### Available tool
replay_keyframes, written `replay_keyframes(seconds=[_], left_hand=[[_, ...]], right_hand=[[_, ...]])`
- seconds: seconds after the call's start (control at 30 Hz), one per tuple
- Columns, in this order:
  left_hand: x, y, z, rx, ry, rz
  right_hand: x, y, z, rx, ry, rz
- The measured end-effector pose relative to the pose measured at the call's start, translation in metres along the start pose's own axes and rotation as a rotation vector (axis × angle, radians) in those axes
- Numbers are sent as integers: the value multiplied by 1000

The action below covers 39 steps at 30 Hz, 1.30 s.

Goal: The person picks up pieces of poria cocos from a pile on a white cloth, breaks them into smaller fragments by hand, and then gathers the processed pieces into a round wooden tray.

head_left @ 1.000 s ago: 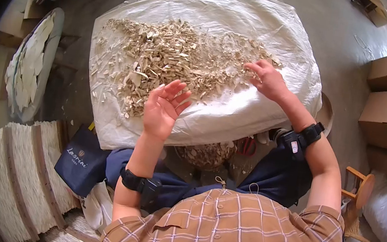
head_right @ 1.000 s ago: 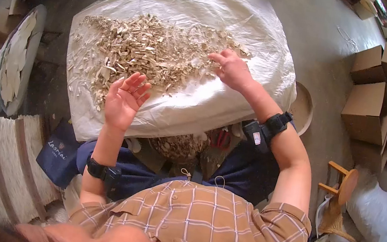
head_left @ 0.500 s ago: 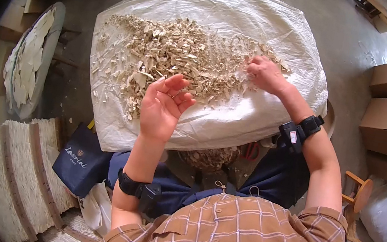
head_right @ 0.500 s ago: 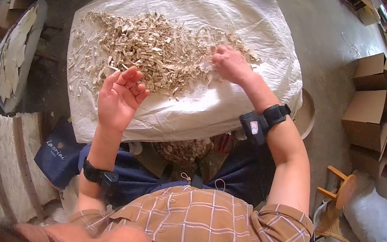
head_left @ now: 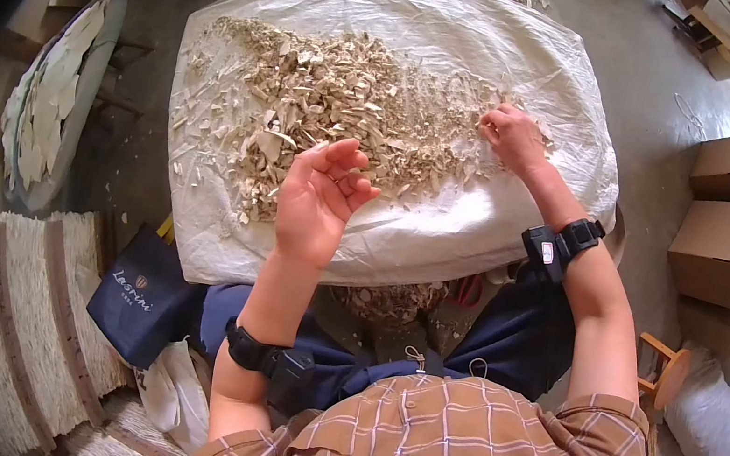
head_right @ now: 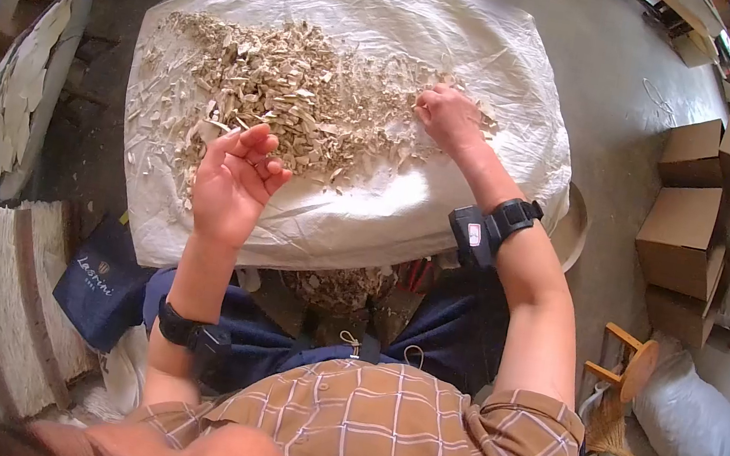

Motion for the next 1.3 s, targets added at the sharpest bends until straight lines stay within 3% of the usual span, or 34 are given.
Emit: replay_keyframes(seconds=[0.33,0.4,0.63,0.83,0.9,1.03,1.2,1.27,1.3], left_hand=[[16,11,1,-30,90,-57],[18,11,2,-34,95,-59],[20,12,1,-41,126,-58],[21,12,-3,-59,127,-59],[19,10,-2,-69,127,-61],[17,10,-1,-60,116,-51],[22,13,1,-53,121,-58],[23,15,0,-50,125,-58],[23,15,-1,-51,129,-56]], right_hand=[[8,3,1,28,-44,23],[0,5,-1,9,43,172],[5,3,7,33,146,48],[7,6,8,-56,-103,-20],[-9,9,-4,-39,265,228],[-38,4,-11,59,637,471],[-26,5,-11,112,760,385],[-21,7,-14,212,1134,454],[-20,7,-17,215,1134,457]])
Point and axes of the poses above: each hand's wrist, its own y-axis towards the middle knuckle, its own z-axis out of the palm, x = y × z, the point moved 1 cm from there along y, towards the middle knuckle, and after that the axes turned 9 degrees about z, right-handed, at the moved point
